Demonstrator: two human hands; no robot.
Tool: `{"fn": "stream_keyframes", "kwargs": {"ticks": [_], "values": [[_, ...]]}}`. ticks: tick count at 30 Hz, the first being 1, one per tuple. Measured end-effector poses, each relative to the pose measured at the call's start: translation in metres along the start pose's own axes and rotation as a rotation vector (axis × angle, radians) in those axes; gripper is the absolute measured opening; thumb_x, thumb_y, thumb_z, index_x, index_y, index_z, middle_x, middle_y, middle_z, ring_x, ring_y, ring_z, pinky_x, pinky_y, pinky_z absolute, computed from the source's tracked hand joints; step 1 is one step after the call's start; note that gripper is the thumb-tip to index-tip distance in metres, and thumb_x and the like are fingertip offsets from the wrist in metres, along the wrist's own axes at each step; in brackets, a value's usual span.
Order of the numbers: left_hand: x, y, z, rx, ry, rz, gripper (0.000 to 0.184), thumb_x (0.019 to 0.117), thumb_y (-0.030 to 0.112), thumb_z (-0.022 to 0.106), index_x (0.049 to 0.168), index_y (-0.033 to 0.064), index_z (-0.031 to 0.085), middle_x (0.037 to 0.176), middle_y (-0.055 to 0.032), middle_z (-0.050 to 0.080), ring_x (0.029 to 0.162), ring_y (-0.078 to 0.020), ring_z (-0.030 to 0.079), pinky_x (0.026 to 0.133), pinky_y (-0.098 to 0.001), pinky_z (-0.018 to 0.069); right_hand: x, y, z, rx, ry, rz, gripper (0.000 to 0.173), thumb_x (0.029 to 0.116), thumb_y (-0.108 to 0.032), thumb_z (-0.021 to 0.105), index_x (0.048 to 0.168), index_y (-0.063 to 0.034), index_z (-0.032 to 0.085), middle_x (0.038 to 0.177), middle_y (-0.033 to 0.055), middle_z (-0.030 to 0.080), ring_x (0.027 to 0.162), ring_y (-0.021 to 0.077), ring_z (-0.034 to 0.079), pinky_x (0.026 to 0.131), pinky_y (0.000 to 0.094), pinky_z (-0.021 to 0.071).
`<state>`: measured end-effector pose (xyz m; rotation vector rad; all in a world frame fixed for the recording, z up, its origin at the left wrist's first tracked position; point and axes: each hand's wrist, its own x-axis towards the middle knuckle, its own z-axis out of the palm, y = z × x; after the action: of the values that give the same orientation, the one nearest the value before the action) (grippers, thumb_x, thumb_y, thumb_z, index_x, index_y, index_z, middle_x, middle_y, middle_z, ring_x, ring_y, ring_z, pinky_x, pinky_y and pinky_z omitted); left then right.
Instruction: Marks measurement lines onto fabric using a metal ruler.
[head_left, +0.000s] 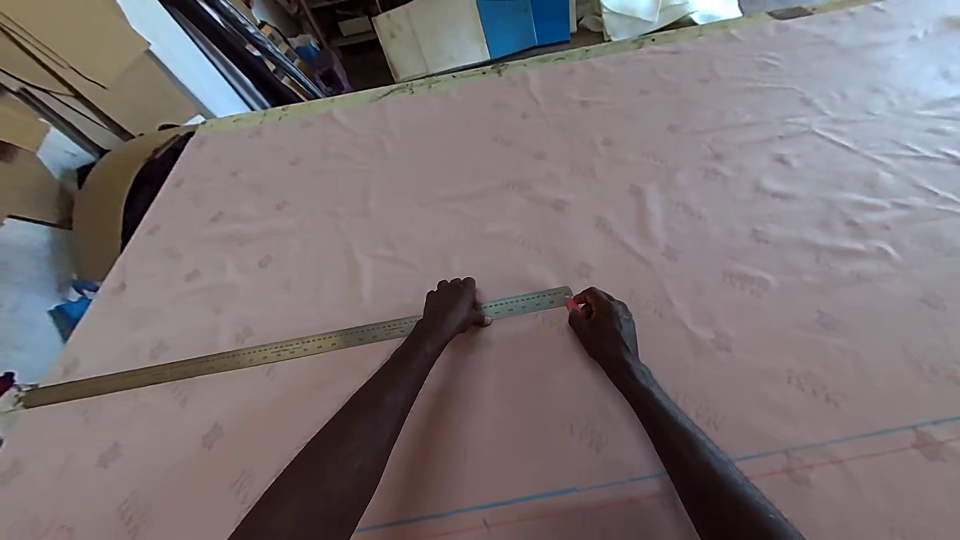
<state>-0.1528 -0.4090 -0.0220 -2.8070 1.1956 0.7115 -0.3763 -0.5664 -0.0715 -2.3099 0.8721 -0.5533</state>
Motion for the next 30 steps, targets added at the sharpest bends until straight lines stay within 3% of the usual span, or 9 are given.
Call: {"fn": "stream_keyframes", "kwargs": {"ticks": [2, 6, 7, 13, 15, 18, 23, 27, 30], "values": [[-0.002, 0.001, -0.001, 0.017, 0.006, -0.001, 0.053, 0.0827, 0.045, 0.084, 0.115, 0.0077, 0.067, 0.116, -0.0158, 0.066, 0.118, -0.0388, 0.059, 0.091, -0.0598, 0.051, 0.003, -0.009, -0.002, -0.086, -0.04, -0.027, 0.01, 0.0926, -0.015, 0.065, 0.099, -0.0082, 0.07, 0.085, 0.0106, 0.067, 0.074, 0.0301, 0.066, 0.064, 0.0524, 0.0525], [-0.004, 0.003, 0.0, 0.011, 0.033, -0.008, 0.052, 0.0826, 0.042, 0.084, 0.117, 0.0065, 0.067, 0.117, -0.0173, 0.066, 0.119, -0.0401, 0.058, 0.093, -0.0613, 0.0497, 0.038, -0.033, -0.042, -0.188, -0.431, 0.117, 0.01, 0.0856, -0.018, 0.073, 0.089, -0.0089, 0.073, 0.081, 0.0135, 0.069, 0.077, 0.0344, 0.068, 0.067, 0.0605, 0.0528], [-0.004, 0.004, 0.002, 0.012, 0.042, -0.008, 0.052, 0.0825, 0.041, 0.084, 0.116, 0.0065, 0.067, 0.117, -0.0171, 0.066, 0.119, -0.0402, 0.058, 0.093, -0.0612, 0.0497, 0.044, -0.034, -0.053, -0.153, -0.444, 0.134, 0.01, 0.0863, -0.019, 0.073, 0.09, -0.0097, 0.075, 0.08, 0.0127, 0.071, 0.074, 0.0327, 0.069, 0.066, 0.0605, 0.0542], [-0.009, 0.004, 0.006, 0.014, 0.099, -0.021, 0.05, 0.0819, 0.041, 0.085, 0.115, 0.007, 0.067, 0.118, -0.0161, 0.065, 0.12, -0.0392, 0.057, 0.093, -0.0606, 0.0486, -0.008, -0.027, -0.061, 0.075, -0.125, 0.062, 0.025, 0.1012, -0.016, 0.061, 0.123, -0.0088, 0.071, 0.093, 0.0096, 0.071, 0.079, 0.0248, 0.068, 0.074, 0.0506, 0.0582], [-0.013, 0.007, 0.009, 0.015, 0.134, -0.01, 0.053, 0.0825, 0.042, 0.084, 0.116, 0.0059, 0.066, 0.119, -0.0169, 0.066, 0.121, -0.0402, 0.057, 0.094, -0.0618, 0.0477, -0.051, -0.015, -0.052, 0.107, -0.04, -0.027, 0.023, 0.1017, -0.017, 0.061, 0.119, -0.0088, 0.073, 0.094, 0.0087, 0.068, 0.078, 0.0236, 0.066, 0.072, 0.0486, 0.0575], [-0.021, 0.004, 0.016, -0.001, 0.172, 0.007, 0.056, 0.0879, 0.043, 0.079, 0.125, 0.0057, 0.062, 0.117, -0.0177, 0.069, 0.116, -0.0397, 0.062, 0.096, -0.0605, 0.048, -0.119, 0.001, -0.038, 0.216, 0.017, -0.072, 0.023, 0.0998, -0.028, 0.059, 0.109, -0.0114, 0.073, 0.093, 0.0007, 0.069, 0.078, 0.0122, 0.067, 0.069, 0.0342, 0.0595], [-0.044, -0.015, 0.022, -0.249, 0.216, 0.151, 0.05, 0.0932, 0.045, 0.073, 0.128, 0.01, 0.061, 0.106, -0.0141, 0.072, 0.104, -0.034, 0.068, 0.097, -0.0627, 0.0469, -0.22, -0.004, -0.05, 0.463, -0.025, -0.064, 0.022, 0.1023, -0.017, 0.057, 0.111, 0.0025, 0.063, 0.093, 0.0063, 0.071, 0.08, 0.0107, 0.07, 0.071, 0.0302, 0.0613], [-0.117, 0.007, 0.049, -0.21, 0.257, 0.365, 0.056, 0.0914, 0.056, 0.07, 0.13, 0.0159, 0.062, 0.111, -0.007, 0.073, 0.104, -0.0255, 0.069, 0.094, -0.0564, 0.0516, -0.251, -0.024, -0.073, 0.526, 0.04, -0.238, 0.021, 0.1046, -0.009, 0.05, 0.114, 0.0066, 0.06, 0.111, 0.0124, 0.072, 0.103, 0.0127, 0.069, 0.094, 0.032, 0.0571], [-0.196, 0.036, 0.086, -0.204, 0.225, 0.572, 0.058, 0.0895, 0.055, 0.073, 0.129, 0.0125, 0.064, 0.117, -0.0105, 0.071, 0.11, -0.029, 0.067, 0.097, -0.0573, 0.0501, -0.254, -0.049, -0.086, 0.396, 0.097, -0.358, 0.022, 0.1068, -0.016, 0.046, 0.114, 0.0016, 0.059, 0.124, 0.0153, 0.069, 0.123, 0.0221, 0.062, 0.106, 0.0412, 0.0503]]}}
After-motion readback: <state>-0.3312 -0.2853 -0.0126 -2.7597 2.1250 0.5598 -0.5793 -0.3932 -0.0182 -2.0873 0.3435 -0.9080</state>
